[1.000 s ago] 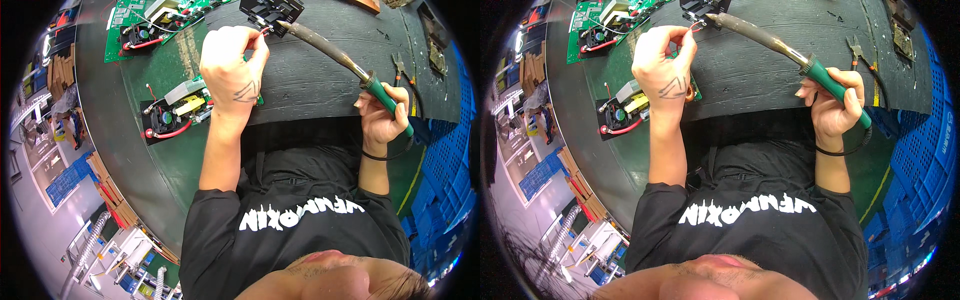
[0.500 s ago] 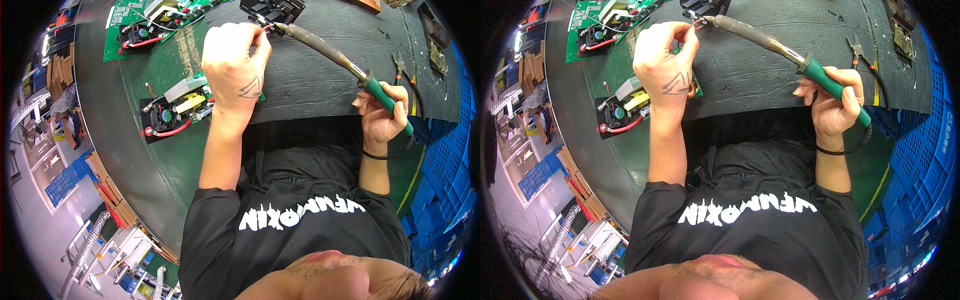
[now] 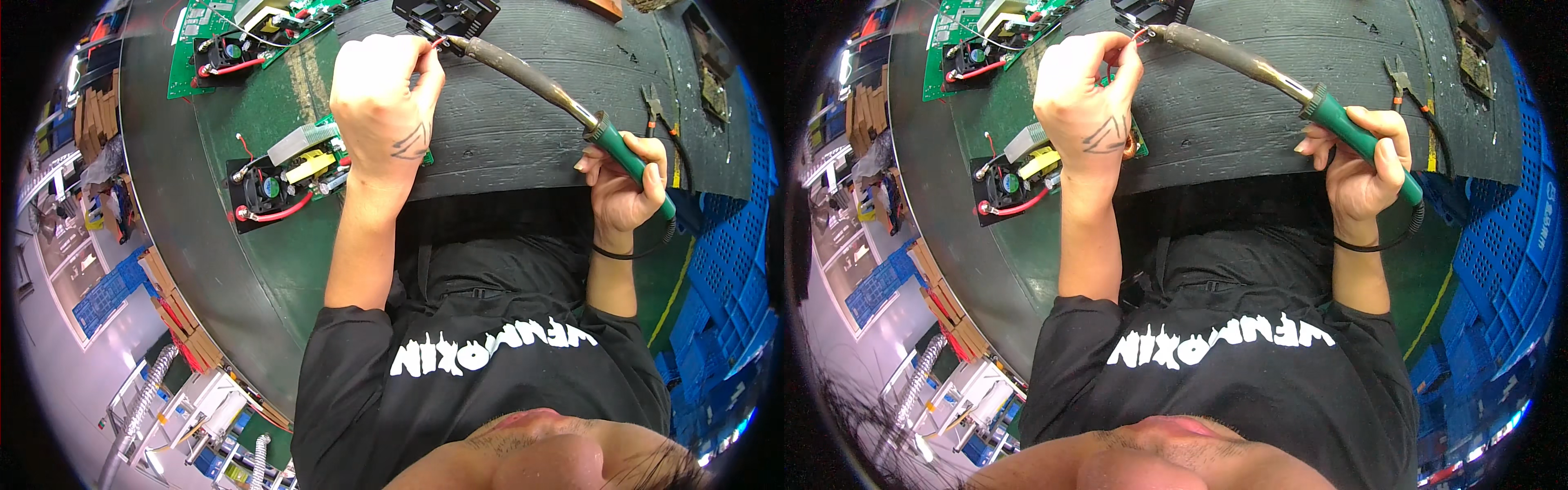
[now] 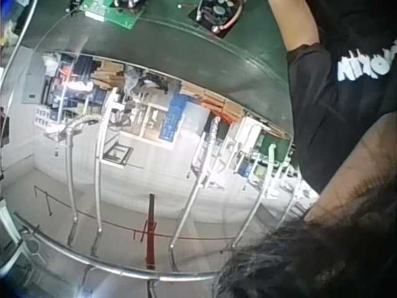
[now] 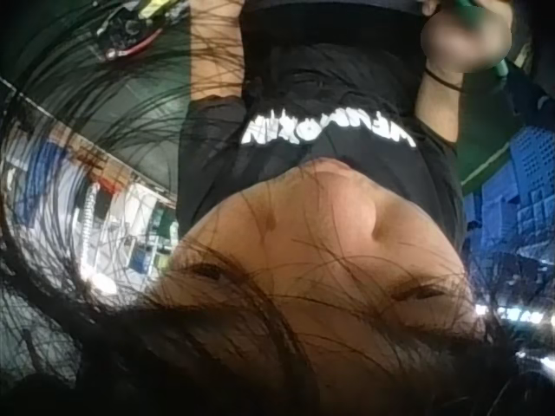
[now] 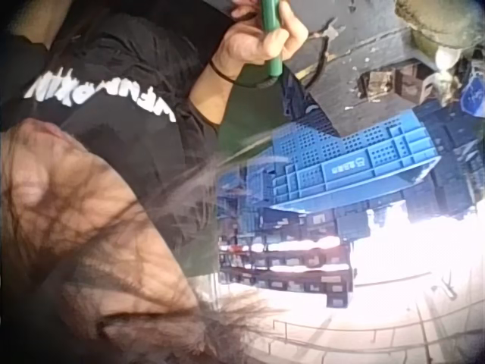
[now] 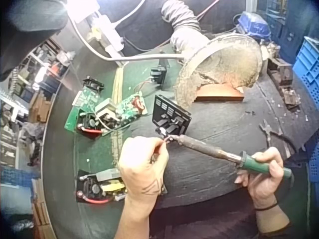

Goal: Soldering electronic components and wires onto printed circuit boards at a manufacturing station.

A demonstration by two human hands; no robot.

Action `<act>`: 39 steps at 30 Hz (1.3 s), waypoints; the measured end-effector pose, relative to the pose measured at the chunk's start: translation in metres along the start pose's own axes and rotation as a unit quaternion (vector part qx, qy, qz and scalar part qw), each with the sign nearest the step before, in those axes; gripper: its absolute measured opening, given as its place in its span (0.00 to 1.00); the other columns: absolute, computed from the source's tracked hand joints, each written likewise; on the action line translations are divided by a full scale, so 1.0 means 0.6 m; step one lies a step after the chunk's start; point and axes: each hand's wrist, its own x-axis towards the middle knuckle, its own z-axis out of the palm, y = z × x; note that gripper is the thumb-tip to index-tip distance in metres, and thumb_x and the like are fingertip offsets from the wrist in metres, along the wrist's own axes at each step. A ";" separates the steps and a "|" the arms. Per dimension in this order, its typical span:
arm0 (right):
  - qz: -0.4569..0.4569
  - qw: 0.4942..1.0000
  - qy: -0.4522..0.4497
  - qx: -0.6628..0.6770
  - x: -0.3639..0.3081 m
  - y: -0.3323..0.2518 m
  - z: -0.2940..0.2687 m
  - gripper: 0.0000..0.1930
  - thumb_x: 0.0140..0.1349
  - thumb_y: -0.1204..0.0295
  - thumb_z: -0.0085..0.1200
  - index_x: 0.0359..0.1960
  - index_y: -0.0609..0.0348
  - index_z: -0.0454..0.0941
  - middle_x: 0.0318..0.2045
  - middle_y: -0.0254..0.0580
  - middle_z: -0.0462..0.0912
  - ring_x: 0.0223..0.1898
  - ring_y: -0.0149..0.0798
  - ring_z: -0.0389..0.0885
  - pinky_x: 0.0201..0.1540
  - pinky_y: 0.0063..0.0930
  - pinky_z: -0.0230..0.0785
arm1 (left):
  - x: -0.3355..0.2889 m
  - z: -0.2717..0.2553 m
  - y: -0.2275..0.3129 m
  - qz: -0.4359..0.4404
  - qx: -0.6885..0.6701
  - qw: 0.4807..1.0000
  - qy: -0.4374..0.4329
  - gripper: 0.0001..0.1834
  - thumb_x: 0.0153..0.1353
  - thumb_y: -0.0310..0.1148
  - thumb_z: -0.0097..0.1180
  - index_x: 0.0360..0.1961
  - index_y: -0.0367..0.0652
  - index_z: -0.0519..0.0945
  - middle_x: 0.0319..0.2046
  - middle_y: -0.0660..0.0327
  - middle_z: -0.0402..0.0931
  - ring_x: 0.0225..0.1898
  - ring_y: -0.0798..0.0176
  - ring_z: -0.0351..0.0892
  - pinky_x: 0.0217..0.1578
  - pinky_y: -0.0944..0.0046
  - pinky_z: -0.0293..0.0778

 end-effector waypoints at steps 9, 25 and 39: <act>0.005 1.000 0.008 -0.005 -0.001 -0.003 0.002 0.22 0.73 0.59 0.43 0.52 0.69 0.78 0.36 0.70 0.87 0.24 0.51 0.84 0.28 0.37 0.79 | 0.000 0.000 0.001 -0.004 -0.001 1.000 0.005 0.07 0.53 0.25 0.71 0.32 0.43 0.84 0.25 0.60 0.77 0.30 0.54 0.74 0.34 0.57 0.71; -0.006 1.000 0.012 0.005 -0.002 0.001 -0.001 0.23 0.73 0.58 0.43 0.53 0.69 0.78 0.37 0.71 0.87 0.25 0.53 0.86 0.27 0.35 0.78 | 0.001 0.000 0.002 0.003 0.012 1.000 0.001 0.07 0.53 0.25 0.71 0.31 0.43 0.83 0.25 0.60 0.77 0.30 0.54 0.74 0.34 0.57 0.71; -0.002 1.000 0.005 0.004 -0.003 0.001 -0.003 0.22 0.73 0.59 0.44 0.52 0.69 0.77 0.37 0.70 0.86 0.26 0.54 0.86 0.26 0.35 0.77 | 0.001 0.001 0.003 0.006 0.014 1.000 0.004 0.08 0.52 0.24 0.70 0.29 0.43 0.81 0.24 0.60 0.75 0.30 0.53 0.72 0.33 0.56 0.71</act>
